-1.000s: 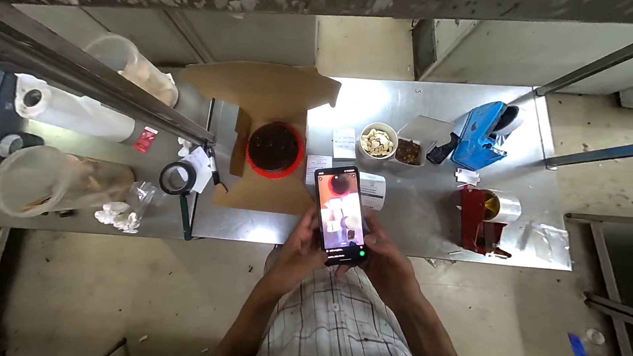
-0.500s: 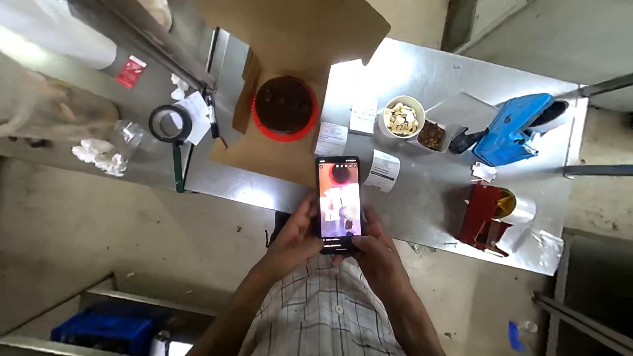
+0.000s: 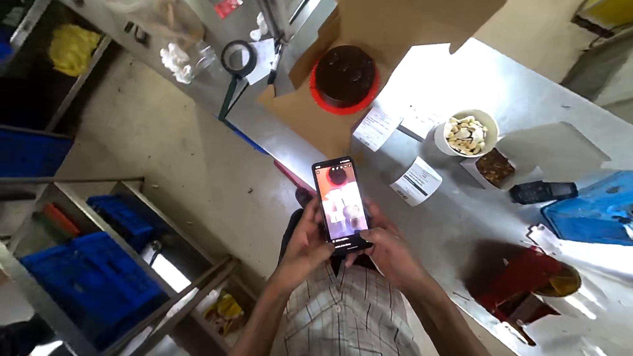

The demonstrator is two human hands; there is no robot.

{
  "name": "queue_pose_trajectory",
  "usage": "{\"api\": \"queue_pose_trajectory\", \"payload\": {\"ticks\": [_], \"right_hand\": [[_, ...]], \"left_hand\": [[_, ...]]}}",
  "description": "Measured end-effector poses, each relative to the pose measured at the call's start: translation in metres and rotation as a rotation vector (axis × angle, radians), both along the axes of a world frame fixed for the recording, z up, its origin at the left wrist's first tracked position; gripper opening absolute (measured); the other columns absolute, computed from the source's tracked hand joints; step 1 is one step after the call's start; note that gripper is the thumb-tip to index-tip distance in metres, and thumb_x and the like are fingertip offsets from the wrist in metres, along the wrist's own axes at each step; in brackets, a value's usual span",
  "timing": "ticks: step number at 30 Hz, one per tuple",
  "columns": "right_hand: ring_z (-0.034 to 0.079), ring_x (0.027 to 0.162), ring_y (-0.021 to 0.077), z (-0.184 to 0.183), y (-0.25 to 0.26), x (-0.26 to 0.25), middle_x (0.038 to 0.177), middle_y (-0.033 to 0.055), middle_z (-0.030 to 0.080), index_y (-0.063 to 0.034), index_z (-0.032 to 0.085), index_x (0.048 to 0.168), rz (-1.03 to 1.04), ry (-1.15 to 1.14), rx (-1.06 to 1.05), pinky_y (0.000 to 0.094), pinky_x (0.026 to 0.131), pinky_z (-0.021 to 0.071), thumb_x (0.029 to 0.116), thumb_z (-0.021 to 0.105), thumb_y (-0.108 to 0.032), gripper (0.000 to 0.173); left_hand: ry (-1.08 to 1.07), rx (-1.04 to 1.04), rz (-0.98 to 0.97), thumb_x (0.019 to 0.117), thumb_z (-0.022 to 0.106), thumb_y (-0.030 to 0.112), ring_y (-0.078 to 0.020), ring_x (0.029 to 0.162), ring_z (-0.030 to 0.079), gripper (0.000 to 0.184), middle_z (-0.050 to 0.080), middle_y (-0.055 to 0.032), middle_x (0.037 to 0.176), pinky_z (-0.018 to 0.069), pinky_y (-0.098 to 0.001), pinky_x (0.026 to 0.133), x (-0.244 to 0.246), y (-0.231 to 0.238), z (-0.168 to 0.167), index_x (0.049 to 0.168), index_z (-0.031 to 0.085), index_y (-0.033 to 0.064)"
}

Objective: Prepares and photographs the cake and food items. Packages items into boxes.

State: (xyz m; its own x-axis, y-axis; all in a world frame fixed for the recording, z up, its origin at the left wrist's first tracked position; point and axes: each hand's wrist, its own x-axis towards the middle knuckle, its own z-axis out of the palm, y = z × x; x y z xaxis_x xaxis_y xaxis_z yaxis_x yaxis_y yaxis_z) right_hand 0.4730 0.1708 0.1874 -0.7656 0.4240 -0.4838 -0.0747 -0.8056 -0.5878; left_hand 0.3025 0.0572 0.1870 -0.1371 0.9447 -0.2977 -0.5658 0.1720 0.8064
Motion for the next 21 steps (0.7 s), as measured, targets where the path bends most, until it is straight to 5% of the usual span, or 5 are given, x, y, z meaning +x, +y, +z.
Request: {"api": "queue_pose_trajectory", "payload": {"ticks": [6,10,16,21], "right_hand": [[0.072,0.093,0.0314,-0.051,0.008,-0.024,0.121,0.0197,0.065,-0.0218,0.035,0.154,0.082,0.058,0.067,0.0454,0.071,0.0641,0.0949,0.055,-0.008,0.064],[0.073,0.093,0.0287,-0.092,0.030,-0.058,0.126,0.0137,0.065,-0.0258,0.034,0.153,0.154,0.050,0.141,0.0440,0.070,0.0643,0.0935,0.056,-0.012,0.065],[0.069,0.109,0.0316,-0.137,0.062,-0.088,0.136,0.0125,0.059,-0.0269,0.030,0.153,0.252,0.215,0.282,0.0497,0.079,0.0636,0.0973,0.059,-0.018,0.064],[0.071,0.099,0.0296,-0.156,0.076,-0.083,0.130,0.0152,0.062,-0.0227,0.034,0.152,0.254,0.249,0.204,0.0452,0.070,0.0644,0.0954,0.052,-0.011,0.060]], "left_hand": [[0.022,-0.046,0.148,0.0880,0.060,0.010,-0.0273,0.118,0.063,0.073,0.060,-0.0162,0.135,0.0533,-0.0473,0.100,-0.013,0.000,-0.047,0.156,0.032,0.0116],[0.196,-0.078,0.319,0.0959,0.059,0.029,-0.0149,0.107,0.067,0.055,0.066,-0.0039,0.123,0.0584,-0.0353,0.090,-0.027,0.024,-0.092,0.147,0.043,0.0173],[0.320,0.005,0.367,0.0986,0.045,0.027,-0.0106,0.105,0.066,0.049,0.064,-0.0015,0.124,0.0583,-0.0307,0.086,-0.055,0.050,-0.132,0.147,0.041,0.0193],[0.244,0.136,0.205,0.0932,0.052,0.023,-0.0061,0.108,0.062,0.068,0.060,0.0001,0.130,0.0550,-0.0267,0.090,-0.068,0.045,-0.156,0.157,0.030,0.0160]]}}
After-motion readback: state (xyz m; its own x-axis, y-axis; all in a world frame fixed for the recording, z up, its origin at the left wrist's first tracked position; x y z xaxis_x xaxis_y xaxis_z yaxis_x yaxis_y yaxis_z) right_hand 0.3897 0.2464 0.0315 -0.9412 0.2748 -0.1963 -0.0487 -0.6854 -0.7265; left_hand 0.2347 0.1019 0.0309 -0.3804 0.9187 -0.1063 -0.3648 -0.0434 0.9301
